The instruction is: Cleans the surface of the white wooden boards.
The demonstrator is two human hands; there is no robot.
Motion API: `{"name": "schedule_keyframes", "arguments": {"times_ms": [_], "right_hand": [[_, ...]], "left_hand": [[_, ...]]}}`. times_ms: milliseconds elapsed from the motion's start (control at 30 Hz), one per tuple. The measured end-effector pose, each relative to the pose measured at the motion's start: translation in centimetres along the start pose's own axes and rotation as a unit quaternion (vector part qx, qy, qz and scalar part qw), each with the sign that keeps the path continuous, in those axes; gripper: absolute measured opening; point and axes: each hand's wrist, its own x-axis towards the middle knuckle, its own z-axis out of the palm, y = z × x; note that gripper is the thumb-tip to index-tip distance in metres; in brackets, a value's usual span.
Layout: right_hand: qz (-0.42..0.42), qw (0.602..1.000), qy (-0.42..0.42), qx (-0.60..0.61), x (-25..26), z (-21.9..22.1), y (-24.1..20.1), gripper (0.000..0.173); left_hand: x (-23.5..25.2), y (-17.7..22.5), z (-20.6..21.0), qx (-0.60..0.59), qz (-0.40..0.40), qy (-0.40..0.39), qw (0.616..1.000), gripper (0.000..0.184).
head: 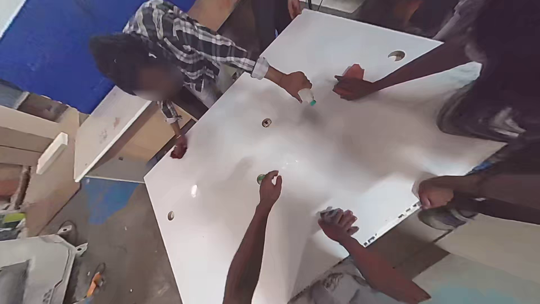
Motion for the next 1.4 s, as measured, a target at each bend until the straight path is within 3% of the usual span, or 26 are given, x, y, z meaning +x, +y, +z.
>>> {"name": "schedule_keyframes", "arguments": {"times_ms": [133, 267, 300, 333, 400, 467, 500, 600, 700, 933, 1000, 1067, 1167, 1233, 1300, 1400], "right_hand": [[0.035, 0.995, -0.091, -0.03, 0.6, -0.6, -0.2, 0.15], [0.063, 0.993, -0.094, -0.042, 1.4, 0.0, -0.6, 0.151], [0.067, 0.992, -0.099, -0.039, 1.4, 0.2, -0.6, 0.15], [0.07, 0.991, -0.104, -0.037, 1.4, 0.3, -0.6, 0.15], [0.08, 0.991, -0.103, -0.034, 1.6, 0.6, -0.7, 0.151], [0.091, 0.992, -0.088, -0.027, 1.5, 0.7, -0.9, 0.152], [0.097, 0.991, -0.085, -0.025, 1.5, 0.6, -0.9, 0.152], [0.109, 0.99, -0.092, -0.011, 1.2, 0.7, -1.6, 0.152], [0.116, 0.987, -0.108, -0.017, 1.6, 0.5, -1.4, 0.149], [0.126, 0.981, -0.14, -0.041, 1.7, -0.1, -1.7, 0.146], [0.122, 0.981, -0.147, -0.04, 1.9, -0.3, -2.0, 0.145], [0.115, 0.983, -0.143, -0.027, 1.7, -0.5, -2.0, 0.145], [0.104, 0.985, -0.135, -0.034, 1.8, -0.8, -1.5, 0.146], [0.071, 0.99, -0.119, -0.036, 1.7, -1.1, -1.5, 0.144], [0.066, 0.985, -0.148, -0.065, 0.3, -1.0, -1.4, 0.143], [0.081, 0.974, -0.168, -0.131, 1.6, -1.4, -2.1, 0.144]], "left_hand": [[13.0, 4.2, -0.9, 0.213, 0.1, -0.008, 0.972, 0.041], [24.8, 9.4, -0.6, 0.363, 0.233, 0.021, 0.902, 0.05], [26.0, 12.0, -0.9, 0.396, 0.222, -0.015, 0.891, 0.054], [26.5, 16.1, -1.7, 0.446, 0.157, -0.103, 0.875, 0.058], [29.4, 19.3, -1.0, 0.502, 0.157, -0.137, 0.839, 0.06], [35.9, 14.2, 2.3, 0.467, 0.37, 0.001, 0.803, 0.055], [38.6, 12.7, 3.6, 0.469, 0.425, 0.014, 0.774, 0.059], [41.5, 13.0, 4.1, 0.488, 0.425, -0.077, 0.759, 0.075], [42.5, 14.0, 3.8, 0.501, 0.43, -0.111, 0.743, 0.073], [39.2, 17.0, 1.8, 0.562, 0.358, -0.284, 0.689, 0.061], [37.8, 17.1, 0.7, 0.533, 0.342, -0.304, 0.712, 0.06], [35.8, 16.2, -0.3, 0.474, 0.331, -0.293, 0.762, 0.063], [29.9, 12.9, -1.5, 0.309, 0.323, -0.189, 0.874, 0.074], [22.7, 10.3, -2.1, 0.135, 0.268, -0.09, 0.95, 0.074], [11.9, 8.3, -2.0, -0.02, 0.173, -0.001, 0.985, 0.071], [-3.1, 6.3, -1.7, -0.097, 0.057, 0.101, 0.989, 0.072]]}}
